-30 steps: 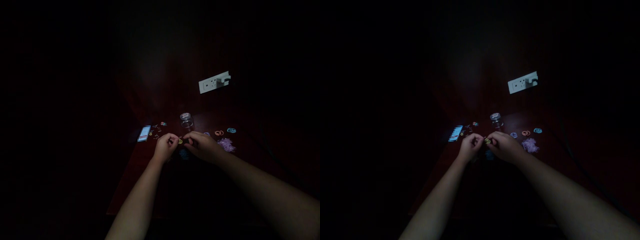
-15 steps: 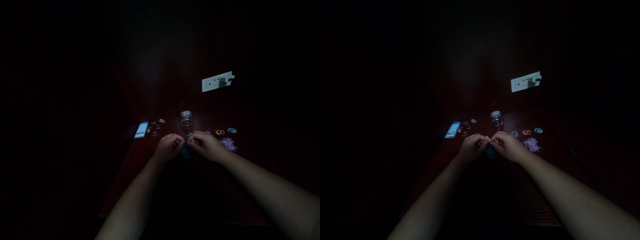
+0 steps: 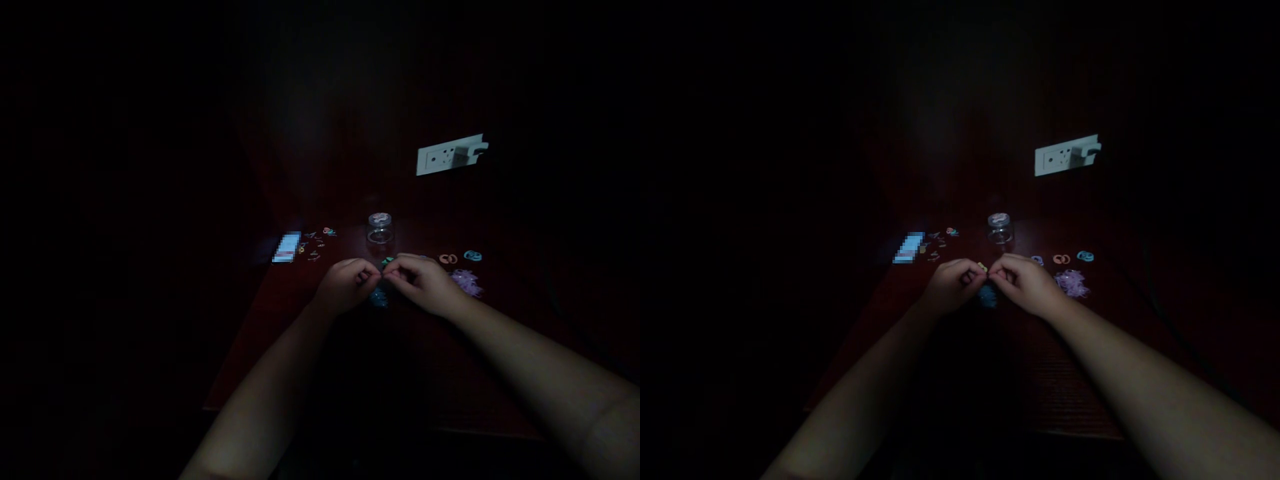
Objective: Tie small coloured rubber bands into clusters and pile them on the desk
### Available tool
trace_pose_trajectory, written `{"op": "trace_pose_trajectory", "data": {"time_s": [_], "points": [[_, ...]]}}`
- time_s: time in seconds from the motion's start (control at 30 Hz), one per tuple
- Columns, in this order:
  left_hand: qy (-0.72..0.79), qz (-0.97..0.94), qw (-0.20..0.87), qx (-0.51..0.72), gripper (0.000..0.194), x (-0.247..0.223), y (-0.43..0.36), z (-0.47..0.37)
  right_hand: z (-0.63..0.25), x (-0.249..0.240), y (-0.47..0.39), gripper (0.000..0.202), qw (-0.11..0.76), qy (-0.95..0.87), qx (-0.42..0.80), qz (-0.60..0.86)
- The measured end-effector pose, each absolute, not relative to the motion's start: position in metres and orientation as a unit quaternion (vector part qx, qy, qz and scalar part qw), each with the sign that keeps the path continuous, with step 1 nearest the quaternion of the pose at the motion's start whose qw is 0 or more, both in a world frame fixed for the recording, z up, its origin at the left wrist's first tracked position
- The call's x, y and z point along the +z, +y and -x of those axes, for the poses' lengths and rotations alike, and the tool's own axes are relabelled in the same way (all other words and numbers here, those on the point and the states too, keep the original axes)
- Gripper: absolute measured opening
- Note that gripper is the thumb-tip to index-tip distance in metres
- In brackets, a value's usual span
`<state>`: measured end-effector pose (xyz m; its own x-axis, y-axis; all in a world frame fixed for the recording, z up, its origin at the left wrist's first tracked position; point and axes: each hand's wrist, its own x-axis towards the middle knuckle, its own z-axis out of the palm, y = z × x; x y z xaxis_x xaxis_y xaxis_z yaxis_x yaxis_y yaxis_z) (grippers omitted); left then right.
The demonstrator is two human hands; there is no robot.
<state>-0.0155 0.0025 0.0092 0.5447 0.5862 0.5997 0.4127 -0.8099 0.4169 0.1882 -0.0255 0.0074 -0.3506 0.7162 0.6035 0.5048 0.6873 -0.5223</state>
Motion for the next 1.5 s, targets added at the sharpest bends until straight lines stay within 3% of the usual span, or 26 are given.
{"op": "trace_pose_trajectory", "data": {"time_s": [0.23, 0.83, 1.1, 1.5], "points": [[0.278, -0.868, 0.167, 0.377, 0.015, 0.0089, 0.0004, 0.0149, -0.1882, 0.0084, -0.0259, 0.014, 0.429, -0.806, 0.124, 0.389], [0.308, -0.852, 0.158, 0.392, 0.006, 0.0062, 0.0012, 0.0201, -0.1893, 0.0075, -0.0258, 0.01, 0.428, -0.811, 0.126, 0.378], [0.305, -0.848, 0.149, 0.407, 0.006, 0.0044, 0.0028, 0.0225, -0.1895, 0.0037, -0.026, 0.015, 0.445, -0.778, 0.21, 0.391], [0.305, -0.851, 0.169, 0.393, 0.006, 0.0057, 0.001, 0.0205, -0.1893, 0.0073, -0.0255, 0.013, 0.418, -0.813, 0.156, 0.375]]}}
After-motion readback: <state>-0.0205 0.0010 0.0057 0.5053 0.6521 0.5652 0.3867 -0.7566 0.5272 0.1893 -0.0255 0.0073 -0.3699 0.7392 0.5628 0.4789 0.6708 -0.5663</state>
